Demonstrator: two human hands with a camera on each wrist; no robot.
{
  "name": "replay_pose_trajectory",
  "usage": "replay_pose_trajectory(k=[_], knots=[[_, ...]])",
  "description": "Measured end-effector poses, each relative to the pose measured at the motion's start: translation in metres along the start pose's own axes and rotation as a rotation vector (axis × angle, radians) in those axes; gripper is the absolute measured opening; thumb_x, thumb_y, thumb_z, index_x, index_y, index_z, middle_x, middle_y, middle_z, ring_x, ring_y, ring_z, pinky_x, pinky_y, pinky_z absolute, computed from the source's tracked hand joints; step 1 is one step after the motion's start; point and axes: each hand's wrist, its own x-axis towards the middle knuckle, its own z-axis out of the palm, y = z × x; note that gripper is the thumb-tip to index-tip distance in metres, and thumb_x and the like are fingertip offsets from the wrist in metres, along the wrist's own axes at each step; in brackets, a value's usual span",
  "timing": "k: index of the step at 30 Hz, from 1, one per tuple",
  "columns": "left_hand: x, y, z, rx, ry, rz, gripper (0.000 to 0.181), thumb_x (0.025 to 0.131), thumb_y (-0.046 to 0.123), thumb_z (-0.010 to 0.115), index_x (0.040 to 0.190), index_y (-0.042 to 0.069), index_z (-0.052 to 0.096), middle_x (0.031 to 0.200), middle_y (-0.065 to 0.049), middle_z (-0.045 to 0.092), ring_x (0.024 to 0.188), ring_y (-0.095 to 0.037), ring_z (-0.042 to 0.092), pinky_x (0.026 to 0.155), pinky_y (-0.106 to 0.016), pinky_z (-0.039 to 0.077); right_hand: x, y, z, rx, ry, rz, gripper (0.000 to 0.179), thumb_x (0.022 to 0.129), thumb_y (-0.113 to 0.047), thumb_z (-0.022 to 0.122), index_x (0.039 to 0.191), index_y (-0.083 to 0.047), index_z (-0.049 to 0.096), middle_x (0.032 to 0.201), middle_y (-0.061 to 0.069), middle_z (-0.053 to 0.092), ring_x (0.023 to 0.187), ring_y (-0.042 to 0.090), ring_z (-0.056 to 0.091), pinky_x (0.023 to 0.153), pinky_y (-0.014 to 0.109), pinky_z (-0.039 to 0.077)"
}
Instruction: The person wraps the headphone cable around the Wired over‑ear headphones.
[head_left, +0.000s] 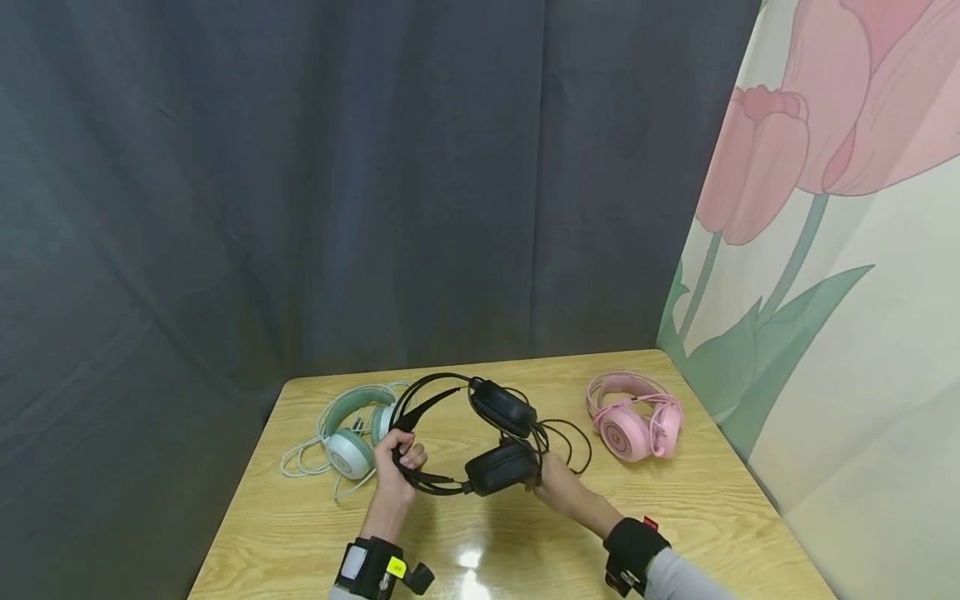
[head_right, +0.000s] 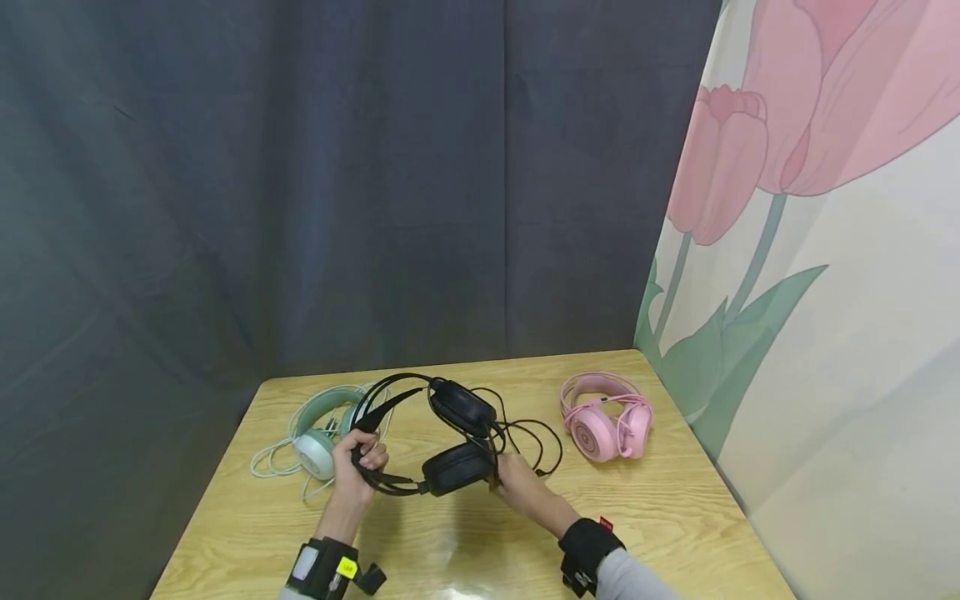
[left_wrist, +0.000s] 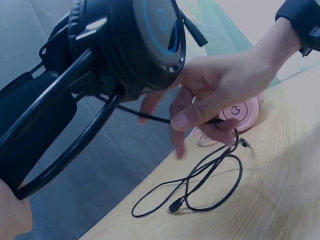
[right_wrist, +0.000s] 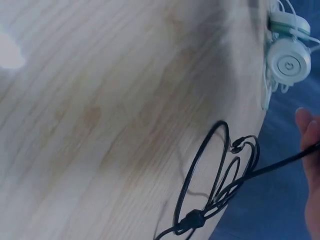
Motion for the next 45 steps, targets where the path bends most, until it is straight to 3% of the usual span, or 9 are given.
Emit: replay_pose_trajectory(k=[4,7,12,17,19,27,32,38,45], knots=[[-0.001,-0.001,0.0,0.013,-0.01,0.029,0.027,0.074,-0.001,0.032,0.051,0.012,0.026,0.046,0.005,0.021,0.04,-0.005,0.016,0.035,-0.015,0.021,-0.004,0.002,0.01,-0.124,0.053,-0.146,0.034,0.083,-0.014,0.055,0.117,-0.018,0.047,0.079,-0.009,0.048,0.062,0.001,0.044,0.05,0.016,0.037],[-0.001,-0.001,0.001,0.017,0.001,0.042,0.027,0.074,-0.001,0.032,0.05,0.012,0.027,0.046,0.006,0.021,0.039,-0.005,0.017,0.035,-0.015,0.019,-0.005,0.0,0.016,-0.213,0.052,-0.229,0.042,0.084,-0.013,0.052,0.124,-0.014,0.04,0.088,-0.005,0.047,0.067,0.003,0.043,0.053,0.017,0.037],[-0.002,-0.003,0.005,0.011,0.048,0.069,0.026,0.073,-0.001,0.033,0.05,0.013,0.029,0.045,0.006,0.024,0.039,-0.004,0.016,0.036,-0.014,0.017,-0.004,-0.014,0.024,-0.216,-0.086,-0.179,0.048,0.07,0.008,0.054,0.112,-0.012,0.042,0.082,-0.004,0.042,0.068,0.004,0.043,0.056,0.016,0.039],[-0.002,-0.006,0.004,0.027,0.101,0.088,0.026,0.072,-0.002,0.035,0.051,0.012,0.029,0.045,0.006,0.024,0.039,-0.005,0.017,0.039,-0.016,0.014,0.0,-0.033,0.032,-0.356,-0.101,-0.189,0.012,0.085,-0.014,0.052,0.097,-0.013,0.049,0.078,-0.004,0.051,0.073,0.008,0.053,0.057,0.024,0.045],[-0.003,-0.007,0.003,0.028,0.128,0.098,0.026,0.072,-0.001,0.036,0.051,0.011,0.029,0.045,0.005,0.024,0.039,-0.005,0.017,0.04,-0.017,0.013,0.001,-0.037,0.034,-0.393,-0.077,-0.212,0.009,0.088,-0.02,0.049,0.093,-0.014,0.05,0.075,-0.005,0.052,0.07,0.008,0.054,0.055,0.026,0.045],[-0.003,-0.008,0.004,0.032,0.23,0.194,0.022,0.071,-0.003,0.039,0.056,0.012,0.033,0.051,0.005,0.024,0.038,-0.003,0.019,0.038,-0.015,0.015,0.008,-0.049,0.031,-0.394,-0.11,-0.204,0.025,0.086,-0.019,0.049,0.111,-0.013,0.047,0.074,-0.009,0.049,0.062,0.0,0.045,0.059,0.027,0.045],[-0.006,-0.009,0.003,0.06,0.299,0.23,0.018,0.071,-0.005,0.039,0.06,0.01,0.038,0.052,0.003,0.026,0.038,-0.005,0.021,0.037,-0.016,0.017,0.01,-0.058,0.026,-0.385,-0.151,-0.213,0.021,0.084,-0.017,0.052,0.105,-0.013,0.05,0.08,-0.007,0.049,0.066,0.0,0.047,0.063,0.028,0.044],[-0.008,-0.012,0.004,0.129,0.354,0.332,0.017,0.072,-0.007,0.041,0.063,0.008,0.041,0.05,0.003,0.027,0.037,-0.005,0.023,0.037,-0.017,0.018,0.011,-0.057,0.024,-0.426,-0.182,-0.169,0.019,0.081,-0.016,0.057,0.099,-0.016,0.052,0.079,-0.007,0.047,0.065,0.004,0.047,0.049,0.025,0.041],[-0.01,-0.016,0.002,0.253,0.388,0.371,0.016,0.071,-0.006,0.043,0.066,0.009,0.042,0.05,0.005,0.027,0.039,-0.005,0.025,0.036,-0.017,0.019,0.011,-0.057,0.02,-0.474,-0.186,-0.11,0.01,0.087,-0.027,0.047,0.089,-0.021,0.055,0.065,-0.01,0.049,0.052,0.007,0.049,0.036,0.023,0.032]])
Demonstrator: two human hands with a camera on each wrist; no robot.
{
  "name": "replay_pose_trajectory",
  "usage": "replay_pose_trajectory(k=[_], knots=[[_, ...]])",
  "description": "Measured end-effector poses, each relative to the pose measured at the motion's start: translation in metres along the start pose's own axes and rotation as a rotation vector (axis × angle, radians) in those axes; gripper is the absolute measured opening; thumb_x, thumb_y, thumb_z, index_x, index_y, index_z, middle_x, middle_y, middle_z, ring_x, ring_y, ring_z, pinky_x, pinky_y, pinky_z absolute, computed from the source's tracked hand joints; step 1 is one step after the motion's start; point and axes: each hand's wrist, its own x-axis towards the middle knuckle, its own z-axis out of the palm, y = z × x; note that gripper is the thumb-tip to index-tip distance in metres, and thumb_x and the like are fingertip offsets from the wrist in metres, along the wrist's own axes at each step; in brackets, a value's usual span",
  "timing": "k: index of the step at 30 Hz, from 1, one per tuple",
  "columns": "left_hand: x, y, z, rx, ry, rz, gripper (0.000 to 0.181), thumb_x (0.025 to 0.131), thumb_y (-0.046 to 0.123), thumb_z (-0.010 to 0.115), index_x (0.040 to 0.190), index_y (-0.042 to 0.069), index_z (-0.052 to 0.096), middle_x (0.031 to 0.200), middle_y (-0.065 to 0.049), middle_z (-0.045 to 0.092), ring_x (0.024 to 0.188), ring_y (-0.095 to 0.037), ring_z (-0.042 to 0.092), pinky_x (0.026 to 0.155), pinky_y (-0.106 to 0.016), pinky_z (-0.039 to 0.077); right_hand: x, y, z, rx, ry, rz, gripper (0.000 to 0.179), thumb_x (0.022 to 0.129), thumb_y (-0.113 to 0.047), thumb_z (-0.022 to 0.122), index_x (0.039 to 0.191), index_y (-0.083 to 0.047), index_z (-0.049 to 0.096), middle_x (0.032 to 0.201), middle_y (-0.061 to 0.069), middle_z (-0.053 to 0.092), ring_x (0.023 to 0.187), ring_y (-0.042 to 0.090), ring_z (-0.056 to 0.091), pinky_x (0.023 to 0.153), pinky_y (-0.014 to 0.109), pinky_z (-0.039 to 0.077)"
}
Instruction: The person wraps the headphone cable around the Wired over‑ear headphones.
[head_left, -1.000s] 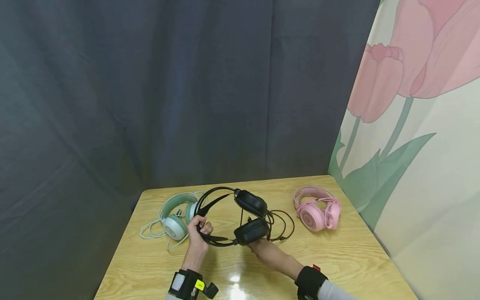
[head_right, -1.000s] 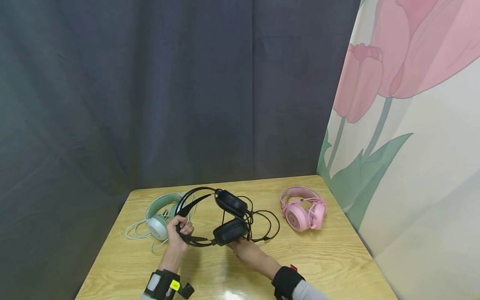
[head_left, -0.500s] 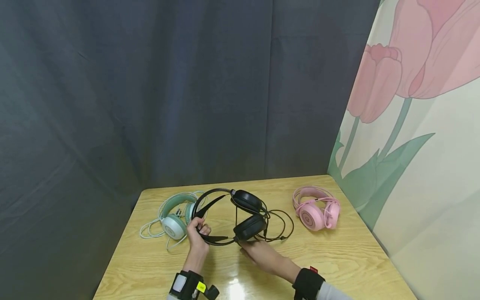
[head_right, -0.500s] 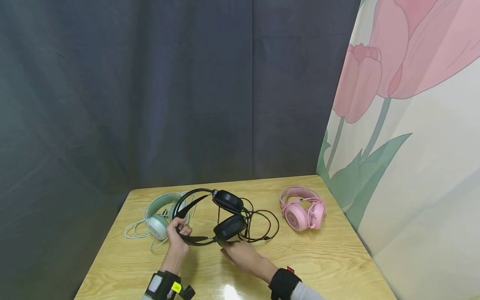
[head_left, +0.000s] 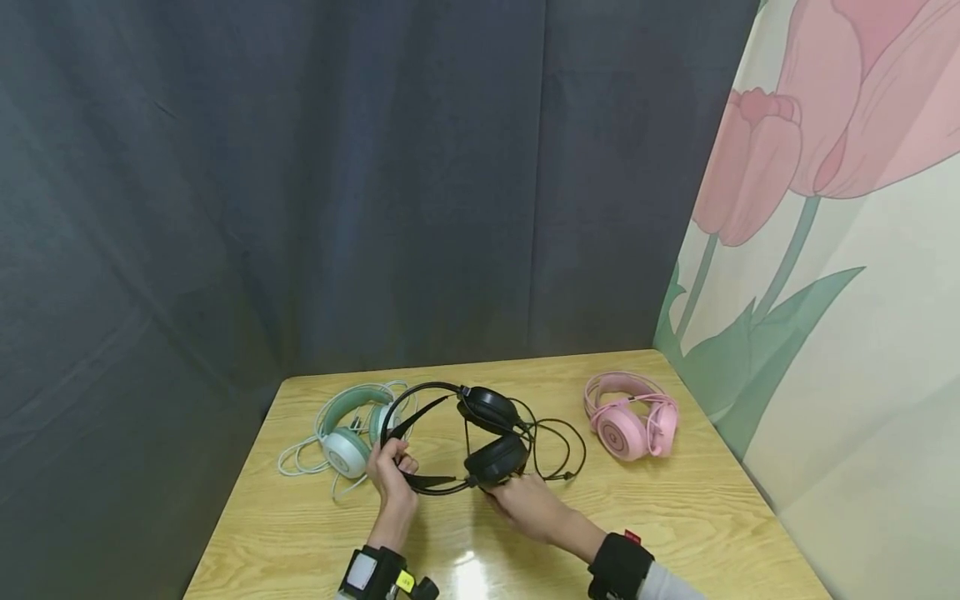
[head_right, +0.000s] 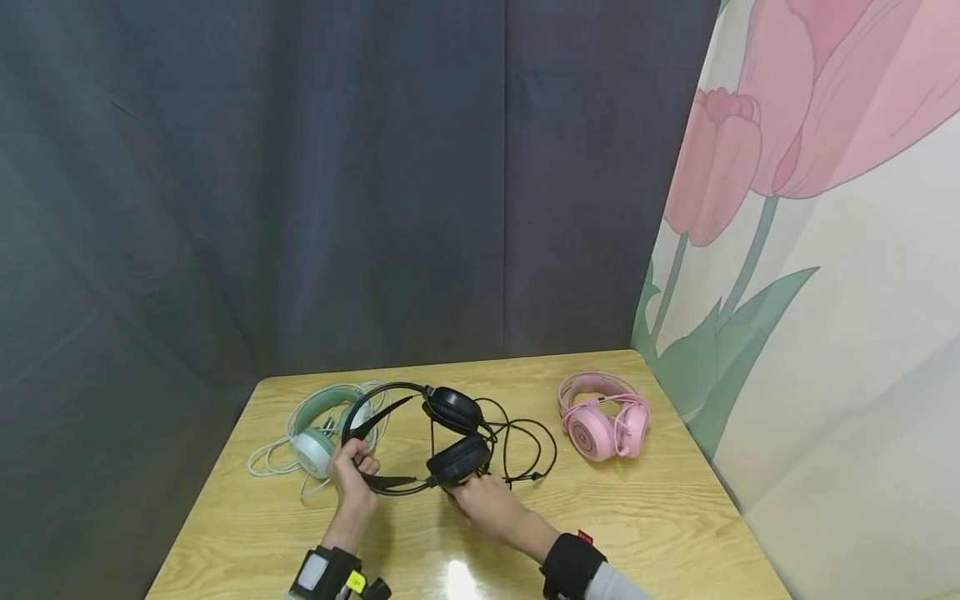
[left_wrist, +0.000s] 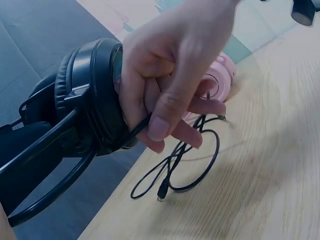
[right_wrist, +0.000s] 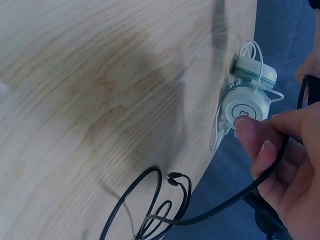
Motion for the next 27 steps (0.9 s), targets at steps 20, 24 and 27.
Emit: replay_pose_trajectory(k=[20,24,27], knots=[[0.053,-0.042,-0.046,-0.032,-0.142,0.19,0.022,0.069,-0.004,0.049,0.089,0.003,0.054,0.055,0.002,0.037,0.039,-0.006,0.028,0.032,-0.021,0.02,-0.025,0.024,-0.014,0.041,-0.048,0.063,0.023,0.09,-0.032,0.04,0.099,-0.022,0.06,0.058,-0.016,0.046,0.04,-0.002,0.026,0.034,0.015,0.019],[0.035,-0.029,-0.029,0.08,-0.049,0.2,0.023,0.068,-0.003,0.049,0.09,0.002,0.052,0.058,0.001,0.036,0.04,-0.007,0.026,0.033,-0.022,0.019,-0.026,0.027,-0.018,0.021,-0.024,0.062,0.014,0.086,-0.025,0.051,0.094,-0.021,0.061,0.07,-0.014,0.056,0.044,-0.003,0.032,0.035,0.015,0.024],[0.035,-0.03,-0.03,0.118,-0.026,0.194,0.023,0.069,-0.001,0.05,0.091,0.002,0.051,0.06,0.001,0.035,0.04,-0.007,0.026,0.034,-0.023,0.019,-0.027,0.031,-0.022,0.01,0.0,0.061,0.006,0.083,-0.023,0.054,0.086,-0.021,0.06,0.064,-0.015,0.053,0.045,-0.002,0.034,0.037,0.016,0.026]])
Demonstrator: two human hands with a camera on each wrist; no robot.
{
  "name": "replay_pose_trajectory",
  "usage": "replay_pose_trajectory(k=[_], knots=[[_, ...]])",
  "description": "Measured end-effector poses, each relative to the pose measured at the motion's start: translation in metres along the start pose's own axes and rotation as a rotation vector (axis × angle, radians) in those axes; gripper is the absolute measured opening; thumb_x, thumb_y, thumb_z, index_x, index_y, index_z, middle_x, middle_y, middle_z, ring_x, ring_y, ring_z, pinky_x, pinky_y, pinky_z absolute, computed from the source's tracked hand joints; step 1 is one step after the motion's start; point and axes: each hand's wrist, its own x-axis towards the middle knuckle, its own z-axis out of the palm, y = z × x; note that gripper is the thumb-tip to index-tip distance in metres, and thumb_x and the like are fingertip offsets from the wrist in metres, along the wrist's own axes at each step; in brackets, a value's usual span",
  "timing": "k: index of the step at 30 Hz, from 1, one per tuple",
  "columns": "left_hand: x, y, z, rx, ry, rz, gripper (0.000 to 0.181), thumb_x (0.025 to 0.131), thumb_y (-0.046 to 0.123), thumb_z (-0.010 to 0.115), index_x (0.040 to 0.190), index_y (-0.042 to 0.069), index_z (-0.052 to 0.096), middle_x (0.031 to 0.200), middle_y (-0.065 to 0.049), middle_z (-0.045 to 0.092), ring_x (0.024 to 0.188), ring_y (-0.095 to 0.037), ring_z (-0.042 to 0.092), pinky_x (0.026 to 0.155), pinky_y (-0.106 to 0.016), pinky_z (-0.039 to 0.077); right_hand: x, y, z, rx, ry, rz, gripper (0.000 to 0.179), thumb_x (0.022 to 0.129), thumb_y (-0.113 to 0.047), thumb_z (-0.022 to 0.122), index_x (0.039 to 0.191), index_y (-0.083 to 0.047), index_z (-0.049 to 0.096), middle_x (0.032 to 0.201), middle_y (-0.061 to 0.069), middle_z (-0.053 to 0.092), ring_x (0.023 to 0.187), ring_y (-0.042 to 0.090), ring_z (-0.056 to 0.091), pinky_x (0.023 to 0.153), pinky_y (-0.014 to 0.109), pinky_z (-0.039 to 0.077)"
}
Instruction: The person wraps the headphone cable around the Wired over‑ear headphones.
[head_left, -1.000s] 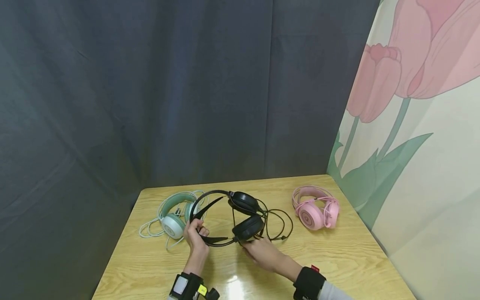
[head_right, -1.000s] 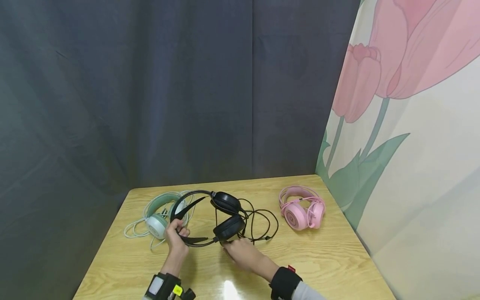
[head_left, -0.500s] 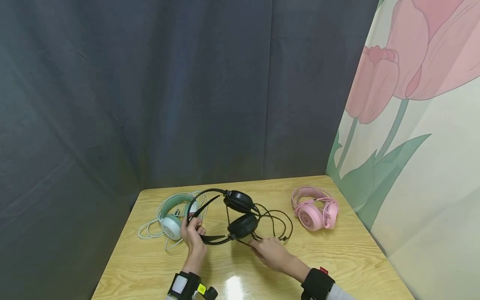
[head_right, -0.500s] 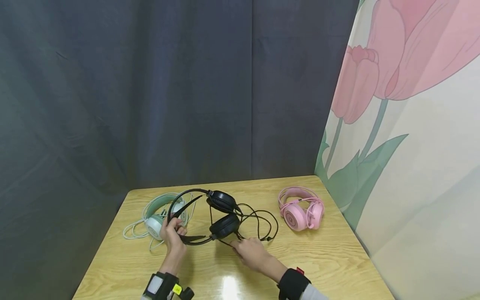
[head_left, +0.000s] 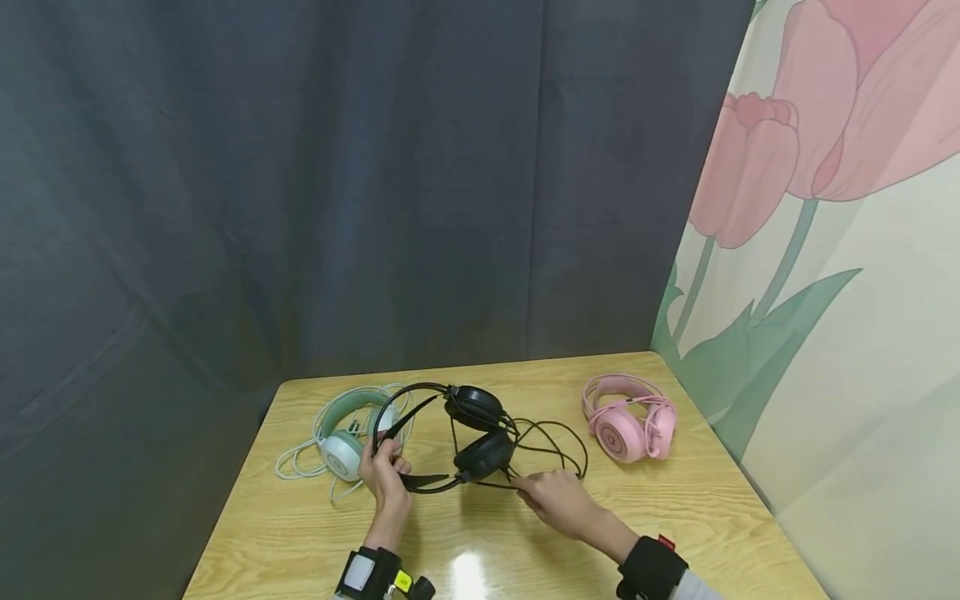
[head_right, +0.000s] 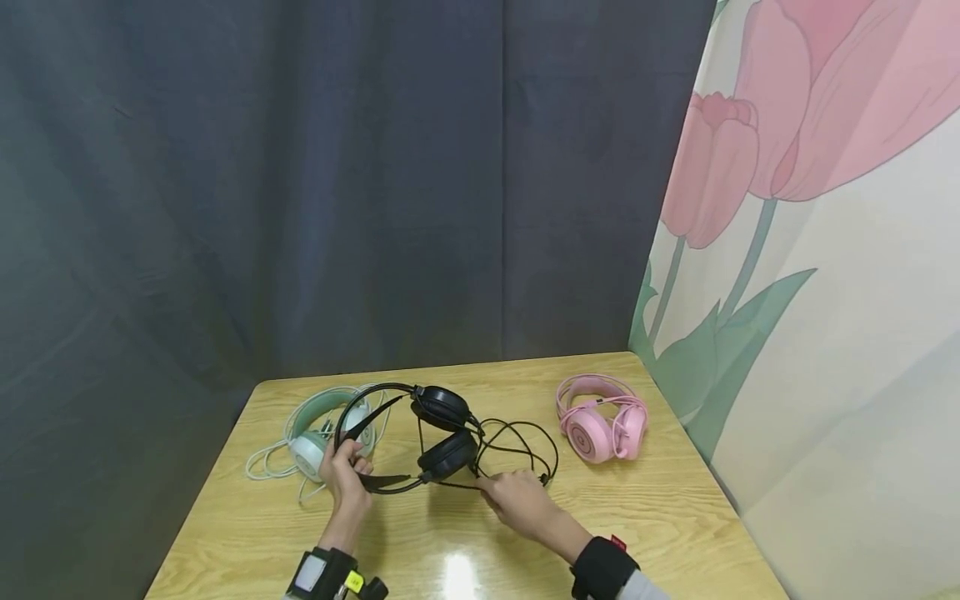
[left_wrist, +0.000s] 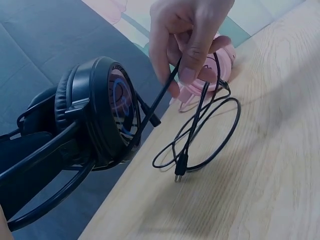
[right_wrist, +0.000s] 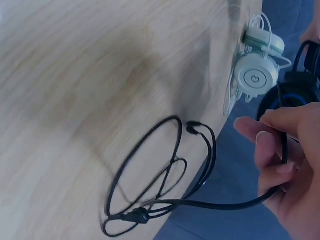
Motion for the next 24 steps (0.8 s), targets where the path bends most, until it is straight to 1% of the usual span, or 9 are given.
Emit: replay_pose_trajectory(k=[5,9,13,14,19,20,21,22,24], knots=[[0.04,-0.066,-0.042,0.041,-0.036,0.034,0.028,0.071,0.005,0.056,0.1,0.008,0.054,0.064,0.005,0.039,0.042,-0.004,0.03,0.032,-0.022,0.023,0.001,0.01,-0.005,-0.011,0.017,0.0,0.013,0.082,-0.029,0.056,0.071,-0.022,0.055,0.057,-0.017,0.043,0.045,-0.002,0.033,0.038,0.017,0.026],[0.054,-0.091,-0.057,0.068,-0.008,0.053,0.033,0.071,0.007,0.058,0.104,0.01,0.054,0.071,0.002,0.044,0.043,-0.005,0.03,0.033,-0.023,0.023,0.002,0.02,-0.01,-0.032,0.013,-0.02,0.01,0.079,-0.026,0.061,0.072,-0.02,0.057,0.062,-0.013,0.05,0.05,0.001,0.043,0.041,0.019,0.035],[0.055,-0.087,-0.057,0.074,0.007,0.074,0.033,0.072,0.007,0.057,0.105,0.008,0.054,0.075,-0.001,0.046,0.043,-0.004,0.032,0.033,-0.022,0.026,0.002,0.029,-0.015,-0.037,0.012,-0.03,0.005,0.078,-0.019,0.061,0.081,-0.016,0.064,0.073,-0.008,0.059,0.063,0.008,0.053,0.052,0.024,0.045],[0.045,-0.068,-0.047,0.033,-0.016,0.072,0.03,0.071,0.004,0.056,0.101,0.006,0.054,0.073,-0.002,0.045,0.042,-0.004,0.031,0.033,-0.021,0.026,0.002,0.031,-0.016,-0.044,0.021,-0.037,0.006,0.078,-0.018,0.061,0.083,-0.016,0.064,0.075,-0.007,0.059,0.065,0.009,0.053,0.054,0.025,0.045],[0.029,-0.041,-0.033,0.031,-0.021,0.022,0.026,0.071,0.001,0.054,0.097,0.005,0.054,0.066,0.0,0.044,0.04,-0.005,0.032,0.032,-0.021,0.026,0.005,0.034,-0.021,-0.045,0.174,-0.151,0.014,0.08,-0.011,0.055,0.09,-0.016,0.064,0.076,-0.007,0.058,0.063,0.008,0.053,0.051,0.022,0.045],[0.029,-0.04,-0.032,0.031,-0.022,0.015,0.026,0.072,0.001,0.054,0.097,0.005,0.055,0.065,0.0,0.045,0.04,-0.005,0.033,0.032,-0.021,0.027,0.007,0.032,-0.022,-0.058,0.219,-0.188,0.018,0.081,-0.009,0.051,0.092,-0.017,0.064,0.074,-0.007,0.056,0.06,0.006,0.052,0.049,0.021,0.044],[0.037,-0.055,-0.039,0.071,-0.01,0.022,0.028,0.073,0.002,0.055,0.1,0.006,0.054,0.065,0.001,0.046,0.04,-0.005,0.034,0.031,-0.021,0.028,0.008,0.03,-0.024,-0.065,0.264,-0.229,0.022,0.082,-0.007,0.048,0.093,-0.018,0.064,0.073,-0.007,0.055,0.056,0.005,0.049,0.047,0.02,0.041],[0.032,-0.048,-0.035,0.051,-0.023,0.016,0.027,0.072,-0.001,0.053,0.098,0.003,0.054,0.063,-0.001,0.045,0.039,-0.007,0.033,0.031,-0.022,0.027,0.011,0.028,-0.026,-0.08,0.305,-0.267,0.027,0.082,-0.005,0.044,0.095,-0.019,0.064,0.071,-0.007,0.053,0.054,0.004,0.046,0.045,0.019,0.038],[0.033,-0.055,-0.036,0.072,-0.028,0.034,0.026,0.072,0.001,0.054,0.098,0.005,0.054,0.064,-0.001,0.045,0.04,-0.006,0.033,0.032,-0.021,0.027,0.016,0.021,-0.03,-0.108,0.389,-0.346,0.034,0.08,-0.002,0.039,0.096,-0.019,0.064,0.069,-0.007,0.051,0.051,0.003,0.04,0.043,0.016,0.031]])
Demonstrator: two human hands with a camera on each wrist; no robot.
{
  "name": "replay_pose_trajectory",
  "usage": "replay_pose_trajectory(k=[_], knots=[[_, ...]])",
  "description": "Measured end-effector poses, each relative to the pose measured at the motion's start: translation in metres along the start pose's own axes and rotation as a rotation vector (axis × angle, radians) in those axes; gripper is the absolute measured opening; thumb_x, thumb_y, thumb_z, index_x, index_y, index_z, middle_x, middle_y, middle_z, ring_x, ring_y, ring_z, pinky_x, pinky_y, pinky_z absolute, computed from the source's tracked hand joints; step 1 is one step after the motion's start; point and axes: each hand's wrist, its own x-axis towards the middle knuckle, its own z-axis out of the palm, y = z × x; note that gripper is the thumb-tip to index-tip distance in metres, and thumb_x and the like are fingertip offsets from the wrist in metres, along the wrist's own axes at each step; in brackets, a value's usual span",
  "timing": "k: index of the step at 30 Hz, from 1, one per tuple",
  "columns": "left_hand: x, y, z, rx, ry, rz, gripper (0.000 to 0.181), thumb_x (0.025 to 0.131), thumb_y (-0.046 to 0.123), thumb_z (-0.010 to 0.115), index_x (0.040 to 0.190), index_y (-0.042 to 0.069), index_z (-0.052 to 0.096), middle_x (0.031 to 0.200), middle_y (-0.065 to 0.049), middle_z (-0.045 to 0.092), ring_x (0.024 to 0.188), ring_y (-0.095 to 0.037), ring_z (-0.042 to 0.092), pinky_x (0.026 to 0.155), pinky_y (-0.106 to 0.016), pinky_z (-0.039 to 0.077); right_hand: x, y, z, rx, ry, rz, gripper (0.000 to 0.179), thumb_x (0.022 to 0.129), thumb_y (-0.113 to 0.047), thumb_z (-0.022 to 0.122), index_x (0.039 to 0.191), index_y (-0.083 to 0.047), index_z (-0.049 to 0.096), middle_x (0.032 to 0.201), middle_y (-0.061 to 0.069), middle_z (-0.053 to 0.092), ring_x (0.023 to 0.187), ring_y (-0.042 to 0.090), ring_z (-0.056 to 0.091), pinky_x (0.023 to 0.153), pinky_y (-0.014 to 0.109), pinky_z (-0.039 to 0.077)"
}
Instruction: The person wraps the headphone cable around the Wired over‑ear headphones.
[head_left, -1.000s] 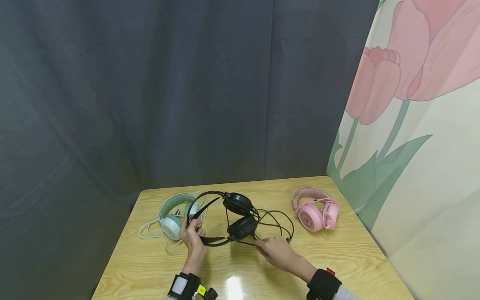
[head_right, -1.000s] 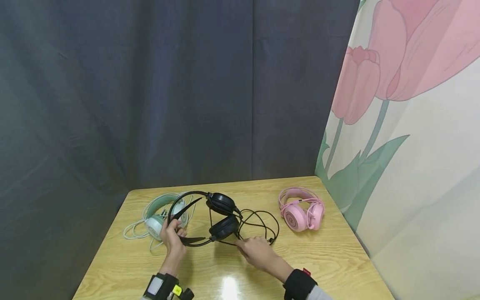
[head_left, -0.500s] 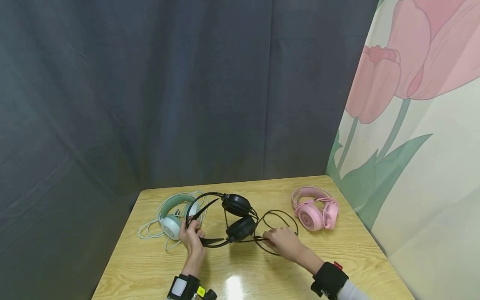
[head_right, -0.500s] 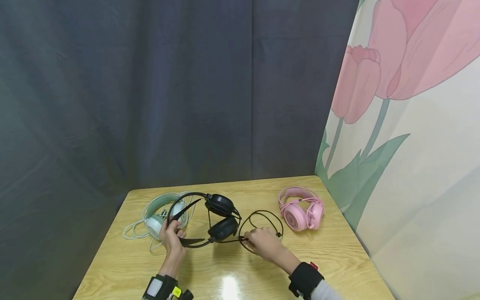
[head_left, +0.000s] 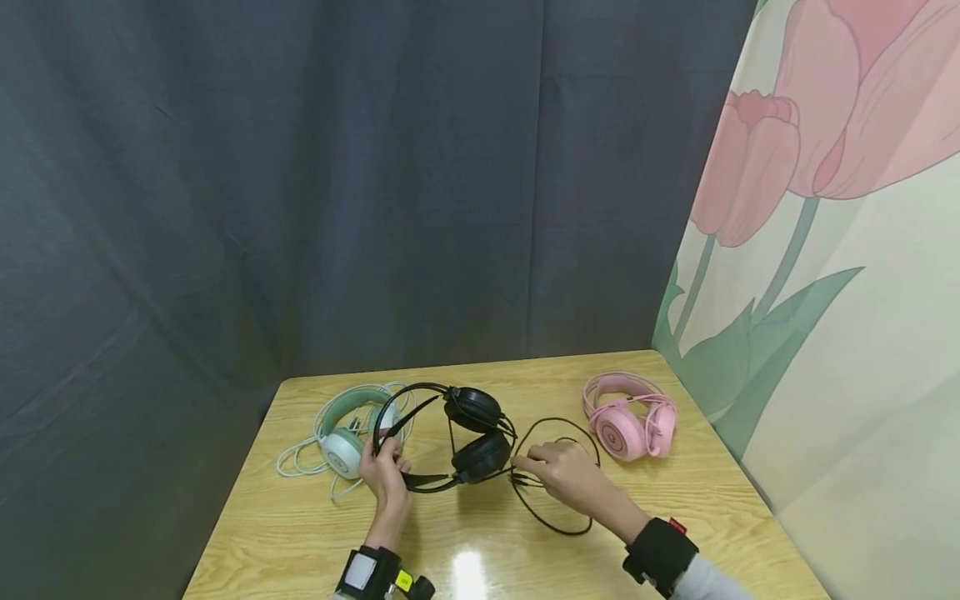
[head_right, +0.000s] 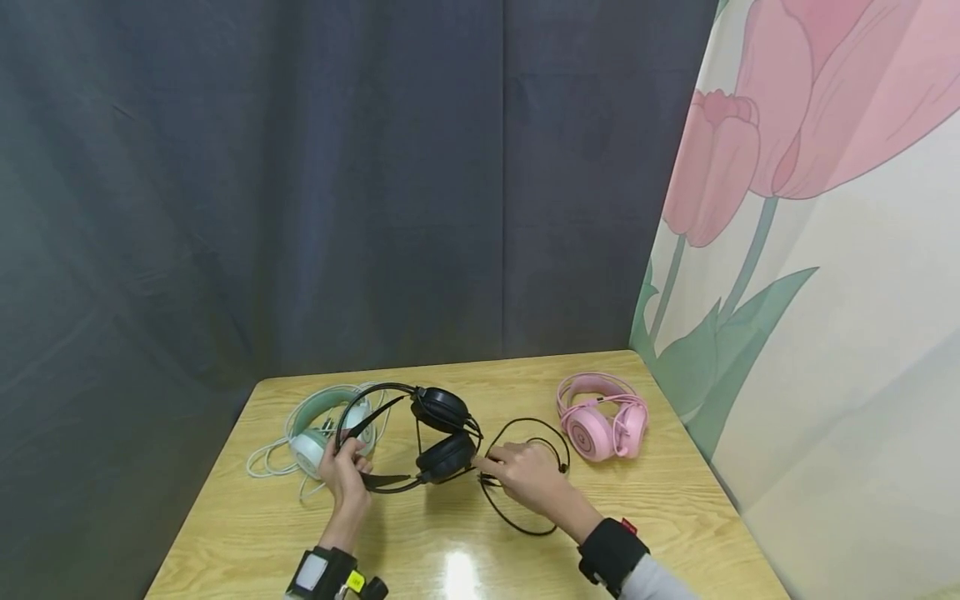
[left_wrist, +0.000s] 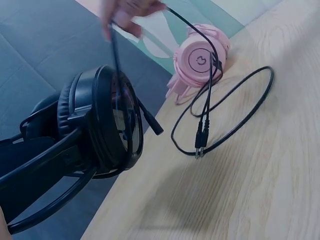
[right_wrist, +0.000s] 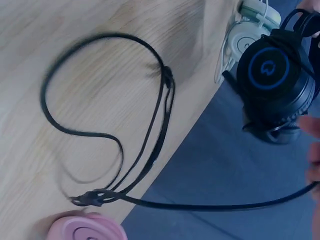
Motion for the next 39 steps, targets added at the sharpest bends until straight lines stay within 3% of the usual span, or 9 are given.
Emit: replay_pose_trajectory(k=[5,8,15,17,24,29,31,36,39], knots=[[0.02,-0.042,-0.013,0.054,-0.008,0.07,0.032,0.075,0.01,0.059,0.106,0.01,0.054,0.073,-0.003,0.047,0.042,-0.007,0.033,0.032,-0.022,0.026,0.025,-0.009,-0.005,-0.033,0.19,-0.174,0.025,0.084,-0.005,0.046,0.091,-0.017,0.067,0.071,-0.007,0.055,0.049,0.003,0.039,0.042,0.01,0.024],[0.023,-0.046,-0.011,0.071,-0.032,0.078,0.032,0.076,0.012,0.059,0.107,0.011,0.054,0.074,-0.005,0.048,0.041,-0.008,0.034,0.033,-0.022,0.026,0.037,-0.012,-0.007,-0.049,0.241,-0.244,0.02,0.085,-0.01,0.05,0.092,-0.017,0.067,0.073,-0.006,0.056,0.05,0.003,0.041,0.043,0.01,0.03],[-0.019,0.039,0.028,0.077,-0.173,0.066,0.028,0.074,0.002,0.052,0.102,0.001,0.054,0.068,-0.008,0.047,0.036,-0.009,0.03,0.03,-0.022,0.024,0.046,-0.004,-0.004,-0.074,0.25,-0.161,0.018,0.071,-0.03,0.067,0.079,-0.014,0.064,0.064,-0.005,0.051,0.046,0.006,0.042,0.042,0.017,0.037],[-0.023,0.047,0.03,0.091,-0.223,0.082,0.026,0.074,0.001,0.051,0.1,0.001,0.055,0.064,-0.005,0.048,0.036,-0.007,0.03,0.028,-0.025,0.023,0.042,0.001,-0.002,-0.087,0.238,-0.12,0.024,0.066,-0.034,0.07,0.073,-0.013,0.06,0.063,-0.005,0.049,0.045,0.007,0.042,0.041,0.019,0.038],[-0.006,0.026,0.014,0.187,-0.317,0.061,0.032,0.077,0.004,0.051,0.109,0.003,0.052,0.063,-0.007,0.045,0.035,-0.008,0.029,0.028,-0.023,0.024,0.029,0.01,0.004,-0.053,0.132,-0.064,0.009,0.081,-0.019,0.057,0.078,-0.011,0.061,0.071,-0.001,0.05,0.055,0.012,0.045,0.047,0.022,0.039],[0.017,-0.008,-0.004,0.233,-0.356,0.076,0.038,0.075,0.002,0.05,0.113,0.007,0.051,0.061,-0.001,0.041,0.035,-0.007,0.027,0.028,-0.024,0.022,0.025,0.012,0.007,-0.042,0.081,-0.06,0.038,0.089,0.0,0.025,0.089,-0.009,0.062,0.082,0.003,0.053,0.066,0.016,0.048,0.053,0.025,0.042],[0.01,0.004,0.001,0.203,-0.381,0.076,0.037,0.074,0.002,0.049,0.11,0.006,0.053,0.058,0.002,0.038,0.035,-0.007,0.026,0.029,-0.023,0.021,0.024,0.013,0.008,-0.061,0.09,-0.043,0.037,0.09,-0.002,0.026,0.09,-0.009,0.062,0.081,0.002,0.054,0.064,0.015,0.049,0.049,0.024,0.041],[-0.038,0.088,0.04,0.229,-0.421,0.046,0.032,0.072,0.001,0.047,0.103,0.005,0.056,0.051,0.001,0.035,0.036,-0.007,0.026,0.03,-0.022,0.023,0.027,0.017,0.007,-0.066,0.149,0.035,0.012,0.079,-0.023,0.06,0.082,-0.011,0.062,0.068,-0.003,0.049,0.05,0.006,0.044,0.04,0.016,0.034],[-0.043,0.098,0.046,0.314,-0.427,-0.009,0.032,0.074,0.0,0.048,0.104,0.008,0.057,0.049,0.0,0.034,0.036,-0.008,0.027,0.031,-0.021,0.025,0.029,0.02,0.005,-0.076,0.185,0.079,0.027,0.064,-0.037,0.071,0.072,-0.013,0.059,0.063,-0.006,0.045,0.045,0.003,0.037,0.038,0.014,0.025]])
